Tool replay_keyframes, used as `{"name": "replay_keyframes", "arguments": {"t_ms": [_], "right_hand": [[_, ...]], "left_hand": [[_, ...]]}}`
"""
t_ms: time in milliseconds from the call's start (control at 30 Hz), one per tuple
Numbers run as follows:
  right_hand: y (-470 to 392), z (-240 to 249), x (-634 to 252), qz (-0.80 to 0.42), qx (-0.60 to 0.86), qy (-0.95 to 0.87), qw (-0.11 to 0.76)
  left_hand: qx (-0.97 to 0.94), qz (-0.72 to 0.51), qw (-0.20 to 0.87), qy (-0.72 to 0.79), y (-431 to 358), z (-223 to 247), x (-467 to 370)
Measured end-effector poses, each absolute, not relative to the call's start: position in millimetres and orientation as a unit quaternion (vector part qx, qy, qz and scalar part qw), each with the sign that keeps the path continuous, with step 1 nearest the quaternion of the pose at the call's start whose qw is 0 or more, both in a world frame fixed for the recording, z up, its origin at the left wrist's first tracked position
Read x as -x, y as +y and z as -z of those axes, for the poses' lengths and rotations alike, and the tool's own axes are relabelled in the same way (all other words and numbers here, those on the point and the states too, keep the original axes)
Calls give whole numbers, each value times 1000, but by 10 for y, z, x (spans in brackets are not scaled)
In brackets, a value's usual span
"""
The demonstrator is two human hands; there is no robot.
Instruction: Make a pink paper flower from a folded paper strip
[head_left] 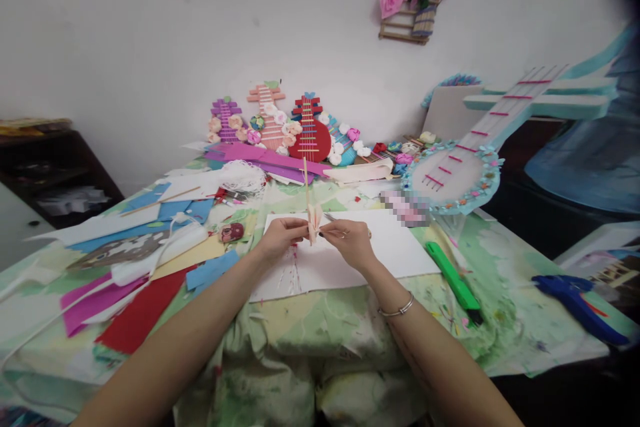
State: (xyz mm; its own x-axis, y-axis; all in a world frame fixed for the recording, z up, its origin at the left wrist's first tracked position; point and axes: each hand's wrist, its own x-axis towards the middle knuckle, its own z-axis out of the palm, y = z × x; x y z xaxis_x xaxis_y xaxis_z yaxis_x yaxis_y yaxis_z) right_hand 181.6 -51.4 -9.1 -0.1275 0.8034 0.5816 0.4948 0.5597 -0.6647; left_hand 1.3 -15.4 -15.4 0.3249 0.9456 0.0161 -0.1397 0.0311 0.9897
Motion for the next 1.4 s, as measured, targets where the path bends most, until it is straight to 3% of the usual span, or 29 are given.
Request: {"name": "replay_keyframes", "arguments": {"t_ms": [933,1100,1400], "right_hand": [[-524,80,-1811,-187,438,-728,493],[-555,-18,-1873,-205,428,-683,555],[-457,-30,-1857,-383,399,-585,593]], "left_hand": [[-504,-454,679,281,-193,143,-61],[-497,-456,682,283,-206,130,-69],[-599,-395,599,355,-297,98,-98]]}}
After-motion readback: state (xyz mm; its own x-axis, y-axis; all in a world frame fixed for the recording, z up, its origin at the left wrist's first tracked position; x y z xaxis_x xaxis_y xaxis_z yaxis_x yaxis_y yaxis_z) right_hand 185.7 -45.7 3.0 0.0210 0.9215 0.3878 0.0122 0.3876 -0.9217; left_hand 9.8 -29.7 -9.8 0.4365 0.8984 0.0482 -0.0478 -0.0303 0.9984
